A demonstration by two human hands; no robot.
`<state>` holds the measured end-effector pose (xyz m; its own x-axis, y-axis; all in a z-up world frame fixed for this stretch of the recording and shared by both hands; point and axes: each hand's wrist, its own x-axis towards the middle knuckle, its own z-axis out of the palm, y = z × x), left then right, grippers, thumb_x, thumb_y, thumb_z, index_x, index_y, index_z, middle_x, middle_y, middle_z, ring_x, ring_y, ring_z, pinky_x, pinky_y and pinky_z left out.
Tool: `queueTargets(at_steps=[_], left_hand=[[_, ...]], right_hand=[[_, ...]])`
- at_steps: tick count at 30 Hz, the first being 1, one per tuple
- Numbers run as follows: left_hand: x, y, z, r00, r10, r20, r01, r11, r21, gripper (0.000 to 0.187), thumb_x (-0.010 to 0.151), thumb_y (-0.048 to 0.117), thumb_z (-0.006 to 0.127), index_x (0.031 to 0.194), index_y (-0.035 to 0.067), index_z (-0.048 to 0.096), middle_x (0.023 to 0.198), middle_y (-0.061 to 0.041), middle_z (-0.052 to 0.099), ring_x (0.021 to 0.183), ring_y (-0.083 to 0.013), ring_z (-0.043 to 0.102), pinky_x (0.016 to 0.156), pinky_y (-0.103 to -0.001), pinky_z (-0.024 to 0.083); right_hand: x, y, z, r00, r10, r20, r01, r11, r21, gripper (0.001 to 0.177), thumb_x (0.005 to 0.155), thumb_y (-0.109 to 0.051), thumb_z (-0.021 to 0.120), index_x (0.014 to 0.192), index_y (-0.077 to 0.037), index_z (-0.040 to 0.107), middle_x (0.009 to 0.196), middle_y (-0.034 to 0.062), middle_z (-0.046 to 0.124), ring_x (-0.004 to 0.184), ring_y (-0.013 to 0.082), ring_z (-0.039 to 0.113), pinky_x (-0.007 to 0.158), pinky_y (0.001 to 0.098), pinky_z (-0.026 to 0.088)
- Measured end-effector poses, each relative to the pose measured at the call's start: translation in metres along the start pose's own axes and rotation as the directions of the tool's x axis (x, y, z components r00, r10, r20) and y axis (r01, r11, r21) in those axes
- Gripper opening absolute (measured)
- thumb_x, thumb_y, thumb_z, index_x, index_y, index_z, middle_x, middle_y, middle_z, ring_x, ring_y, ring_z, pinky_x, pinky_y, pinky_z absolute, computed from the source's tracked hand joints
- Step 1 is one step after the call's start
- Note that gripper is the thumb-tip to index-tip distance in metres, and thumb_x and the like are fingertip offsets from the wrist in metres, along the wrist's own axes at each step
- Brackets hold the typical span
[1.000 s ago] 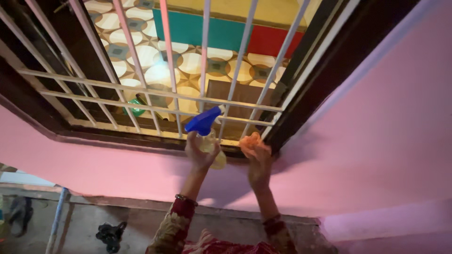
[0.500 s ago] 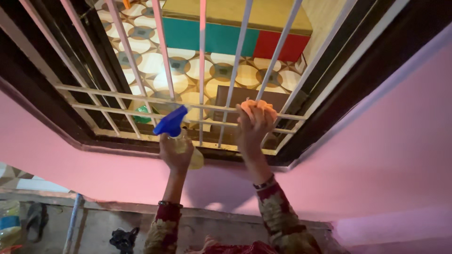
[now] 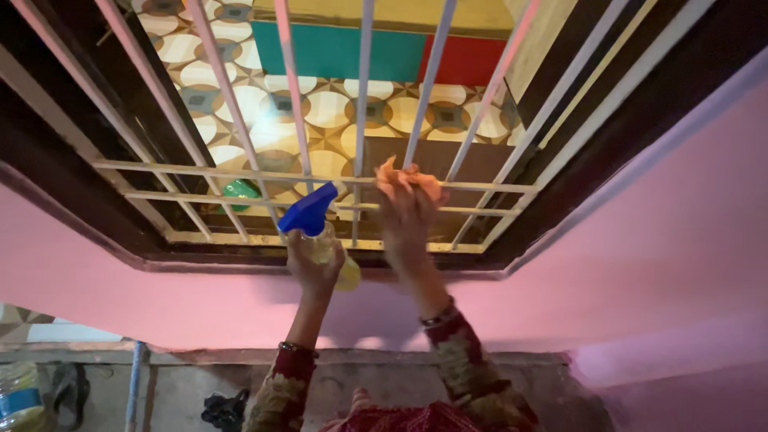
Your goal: The person sprays a cleaning solution from a spray bottle onto a metal window grille and wipes it with a cloth. The person moves from an indoor area to an outdoor balcony and continues cleaning the grille bars systematically.
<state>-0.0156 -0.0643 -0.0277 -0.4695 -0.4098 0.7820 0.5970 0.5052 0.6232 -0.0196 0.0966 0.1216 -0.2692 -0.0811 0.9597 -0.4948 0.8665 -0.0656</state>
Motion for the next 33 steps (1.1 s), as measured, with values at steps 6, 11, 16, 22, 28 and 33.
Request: queueTargets(at_steps=[6,11,16,22,28,33], left_hand=[[0.006,0.006,0.001,0.999,-0.035,0.038,0.039,0.993,-0.109,0.067,0.087,0.023,0.08,0.139,0.0,0.045,0.119,-0.016,0.067,0.104,-0.0254,0.071,0.092,-0.037,0.059],[0.007,0.009,-0.004,0.998,0.055,0.043,-0.05,0.993,-0.103,0.066,0.087,0.025,0.081,0.138,0.001,0.046,0.122,-0.017,0.066,0.107,-0.0272,0.071,0.093,-0.037,0.059],[0.007,0.01,-0.006,0.998,0.007,0.066,-0.002,0.998,-0.065,0.067,0.084,0.027,0.082,0.136,0.0,0.049,0.118,-0.017,0.066,0.104,-0.0288,0.071,0.09,-0.038,0.059],[0.007,0.011,-0.011,0.992,-0.029,0.12,0.05,0.983,-0.177,0.066,0.086,0.022,0.084,0.137,0.001,0.048,0.121,-0.016,0.065,0.107,-0.0272,0.07,0.093,-0.036,0.059],[0.004,0.009,-0.008,0.992,-0.055,0.114,0.069,0.989,-0.129,0.074,0.08,0.022,0.087,0.139,0.0,0.048,0.121,-0.018,0.068,0.107,-0.0286,0.071,0.094,-0.038,0.058],[0.012,0.016,-0.012,0.99,0.048,0.131,-0.029,0.99,-0.141,0.073,0.084,0.028,0.083,0.141,0.001,0.047,0.126,-0.021,0.066,0.112,-0.0322,0.071,0.096,-0.04,0.059]], right_hand=[[-0.002,0.041,-0.05,0.88,0.434,-0.192,-0.43,0.901,0.065,0.025,0.105,-0.015,0.058,0.127,-0.005,0.066,0.129,0.0155,0.054,0.106,0.0288,0.059,0.088,0.0417,0.053],[-0.019,0.02,-0.022,0.759,0.651,-0.002,-0.196,0.231,0.953,0.006,0.113,-0.004,0.068,0.113,-0.009,0.064,0.102,0.0053,0.057,0.088,0.016,0.057,0.082,0.032,0.058],[-0.071,-0.008,-0.018,0.993,0.107,0.044,-0.113,0.977,0.182,0.012,0.102,-0.011,0.068,0.113,-0.014,0.073,0.121,0.0127,0.063,0.128,0.0303,0.049,0.092,0.0258,0.06],[-0.099,0.049,-0.035,0.865,0.482,-0.138,-0.421,0.848,0.321,0.042,0.11,-0.033,0.058,0.143,-0.011,0.046,0.145,0.0119,0.039,0.135,0.0261,0.051,0.116,0.0463,0.057],[-0.105,0.052,0.009,0.935,0.353,0.031,-0.354,0.932,0.081,0.026,0.113,-0.029,0.055,0.134,-0.016,0.048,0.144,0.0121,0.044,0.132,0.0293,0.05,0.111,0.051,0.053],[-0.1,0.066,-0.004,0.847,0.531,-0.04,-0.478,0.791,0.383,0.016,0.112,-0.026,0.051,0.118,-0.016,0.063,0.132,0.006,0.054,0.127,0.0266,0.058,0.105,0.045,0.057]])
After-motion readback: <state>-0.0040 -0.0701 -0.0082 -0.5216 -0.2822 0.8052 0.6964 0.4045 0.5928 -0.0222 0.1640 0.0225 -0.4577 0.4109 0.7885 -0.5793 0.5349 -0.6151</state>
